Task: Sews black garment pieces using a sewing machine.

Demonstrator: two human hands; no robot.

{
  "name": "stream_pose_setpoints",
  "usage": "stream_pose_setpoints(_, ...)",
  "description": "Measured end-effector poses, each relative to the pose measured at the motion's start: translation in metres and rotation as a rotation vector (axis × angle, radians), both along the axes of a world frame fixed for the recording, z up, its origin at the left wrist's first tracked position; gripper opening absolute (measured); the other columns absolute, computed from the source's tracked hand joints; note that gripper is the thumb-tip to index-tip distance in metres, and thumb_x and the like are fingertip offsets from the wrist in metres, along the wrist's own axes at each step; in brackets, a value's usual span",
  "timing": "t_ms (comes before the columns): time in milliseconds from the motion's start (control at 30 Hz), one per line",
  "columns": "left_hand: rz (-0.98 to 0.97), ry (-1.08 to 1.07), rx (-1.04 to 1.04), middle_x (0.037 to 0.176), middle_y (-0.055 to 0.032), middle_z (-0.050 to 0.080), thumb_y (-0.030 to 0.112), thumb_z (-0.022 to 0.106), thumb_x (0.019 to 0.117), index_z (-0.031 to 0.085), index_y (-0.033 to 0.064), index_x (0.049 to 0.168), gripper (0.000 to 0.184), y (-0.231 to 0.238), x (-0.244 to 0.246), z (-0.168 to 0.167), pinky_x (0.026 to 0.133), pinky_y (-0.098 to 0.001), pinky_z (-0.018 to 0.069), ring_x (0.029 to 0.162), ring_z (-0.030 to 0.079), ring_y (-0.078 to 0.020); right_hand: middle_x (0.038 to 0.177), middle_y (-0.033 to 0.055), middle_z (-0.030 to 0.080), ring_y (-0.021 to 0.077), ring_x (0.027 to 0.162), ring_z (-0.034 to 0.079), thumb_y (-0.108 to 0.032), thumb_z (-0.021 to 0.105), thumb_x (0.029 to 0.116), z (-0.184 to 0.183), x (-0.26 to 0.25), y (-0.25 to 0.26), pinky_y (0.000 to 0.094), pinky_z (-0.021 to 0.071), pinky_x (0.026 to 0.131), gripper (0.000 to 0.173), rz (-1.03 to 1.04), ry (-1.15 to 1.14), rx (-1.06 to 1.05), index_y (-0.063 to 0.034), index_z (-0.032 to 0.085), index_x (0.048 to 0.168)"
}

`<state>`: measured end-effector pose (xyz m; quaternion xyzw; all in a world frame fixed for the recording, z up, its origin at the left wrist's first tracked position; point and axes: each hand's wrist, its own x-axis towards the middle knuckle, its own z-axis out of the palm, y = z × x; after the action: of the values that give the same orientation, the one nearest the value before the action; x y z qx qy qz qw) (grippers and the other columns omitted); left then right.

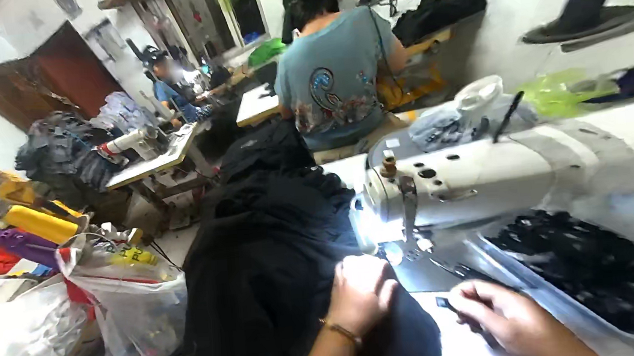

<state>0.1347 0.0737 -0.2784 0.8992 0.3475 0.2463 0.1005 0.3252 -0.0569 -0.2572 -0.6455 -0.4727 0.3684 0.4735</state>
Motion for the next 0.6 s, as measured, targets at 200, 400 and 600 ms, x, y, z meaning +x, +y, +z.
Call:
stream_pose_setpoints(200,-0.015,0.12,-0.06,0.141,0.0001,0.064,0.043,0.055,0.1006,0.067,0.0229,0.138,0.044,0.0,-0.003,-0.018,0.117,-0.0539,0.0357,0.137,0.053,-0.0237,0.07,0.0012,0.062,0.0091,0.051,0.059,-0.013,0.054,0.1035,0.001,0.015,0.035,0.0237,0.0516,0.047,0.011,-0.132,0.337,-0.197,-0.0048,0.062,0.1)
stream_pose_setpoints(400,-0.056,0.119,-0.019,0.141,0.0035,0.064,0.043,0.053,0.1015,0.067,0.0283,0.137,0.041,-0.007,-0.007,-0.019,0.114,-0.0528,0.0371,0.137,0.053,-0.0242,0.071,0.004,0.06,0.0081,0.045,0.052,-0.017,0.053,0.1075,0.017,-0.002,0.086,0.0222,0.047,0.043,0.017,-0.087,0.265,-0.4,-0.0013,0.059,0.105)
stream_pose_setpoints(600,-0.062,0.123,0.038,0.131,0.0034,0.069,0.042,0.054,0.1018,0.071,0.0314,0.132,0.036,-0.009,-0.009,-0.02,0.113,-0.0498,0.039,0.128,0.059,-0.0218,0.062,0.0031,0.057,0.0075,0.039,0.047,-0.019,0.056,0.1064,0.004,-0.016,0.109,0.0216,0.042,0.037,0.019,-0.022,0.112,-0.489,-0.002,0.062,0.104)
